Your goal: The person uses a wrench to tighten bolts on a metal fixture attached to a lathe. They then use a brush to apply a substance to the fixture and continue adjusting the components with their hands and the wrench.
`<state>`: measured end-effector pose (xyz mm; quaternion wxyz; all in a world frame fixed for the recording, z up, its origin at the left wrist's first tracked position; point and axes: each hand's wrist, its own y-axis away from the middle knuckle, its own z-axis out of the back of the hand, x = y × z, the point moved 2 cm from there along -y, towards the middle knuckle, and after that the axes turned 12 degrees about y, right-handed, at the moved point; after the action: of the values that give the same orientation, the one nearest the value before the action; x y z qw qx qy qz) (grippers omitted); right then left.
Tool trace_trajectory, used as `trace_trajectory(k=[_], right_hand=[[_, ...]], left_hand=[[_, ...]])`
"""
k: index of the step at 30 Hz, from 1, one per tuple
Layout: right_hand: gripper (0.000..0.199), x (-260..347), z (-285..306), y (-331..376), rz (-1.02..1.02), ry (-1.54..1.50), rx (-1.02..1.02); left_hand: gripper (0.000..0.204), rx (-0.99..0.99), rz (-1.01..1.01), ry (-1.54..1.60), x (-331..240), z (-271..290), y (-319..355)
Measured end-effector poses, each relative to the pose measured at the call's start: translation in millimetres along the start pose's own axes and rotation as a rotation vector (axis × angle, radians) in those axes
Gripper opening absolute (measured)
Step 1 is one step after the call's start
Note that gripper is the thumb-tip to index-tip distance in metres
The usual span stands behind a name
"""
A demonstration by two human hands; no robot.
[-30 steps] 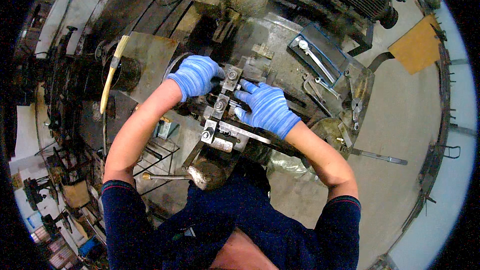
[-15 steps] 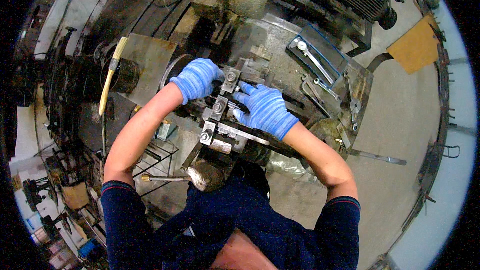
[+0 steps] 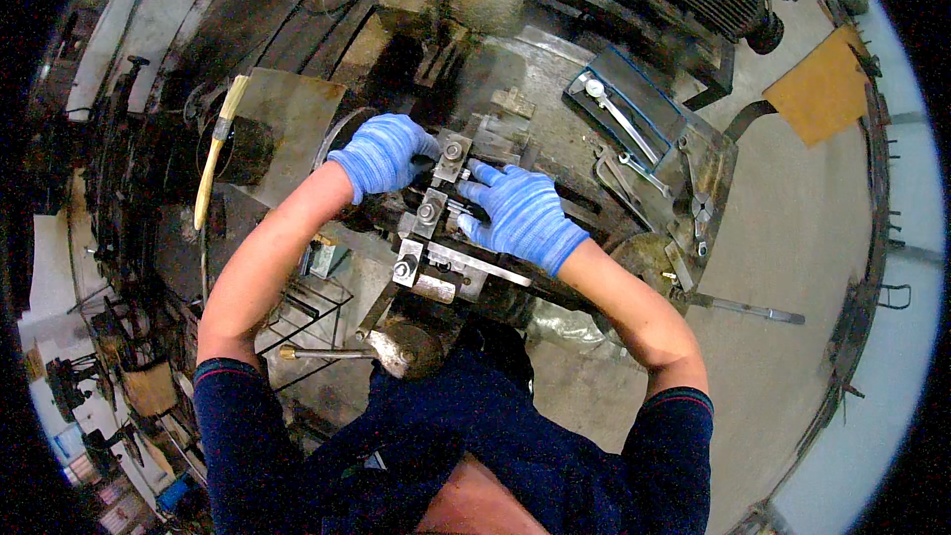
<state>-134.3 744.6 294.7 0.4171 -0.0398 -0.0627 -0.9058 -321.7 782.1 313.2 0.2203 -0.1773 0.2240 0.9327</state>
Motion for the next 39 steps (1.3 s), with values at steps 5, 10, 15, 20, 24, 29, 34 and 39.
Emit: trace_trajectory(k=[5, 10, 15, 20, 24, 29, 34, 39], right_hand=[[0.044, 0, 1, 0, -0.008, -0.025, 0.011], [0.045, 1, 3, 0, -0.017, -0.053, 0.005], [0.045, 0, -2, 1, -0.006, 0.001, -0.002], [0.044, 0, -1, -1, -0.008, -0.011, 0.011], [0.044, 1, 2, -1, -0.009, -0.016, 0.027], [0.043, 1, 0, -1, -0.014, -0.018, 0.003], [0.042, 0, 2, -1, -0.023, -0.054, 0.019], [0.043, 0, -2, -1, -0.016, -0.020, 0.004]], left_hand=[[0.020, 0.020, 0.024, -0.017, 2, -2, -1], [0.024, 0.050, 0.071, -0.065, -5, 4, 1], [0.030, 0.069, 0.067, -0.123, 2, -5, -4], [0.033, 0.080, 0.009, -0.095, 3, -6, -6], [0.032, 0.061, -0.056, -0.069, 4, -8, -7], [0.027, 0.072, -0.029, -0.091, 2, -8, -8], [0.023, -0.006, -0.019, 0.084, 9, -1, -1], [0.023, -0.138, 0.020, 0.079, 2, 33, 7]])
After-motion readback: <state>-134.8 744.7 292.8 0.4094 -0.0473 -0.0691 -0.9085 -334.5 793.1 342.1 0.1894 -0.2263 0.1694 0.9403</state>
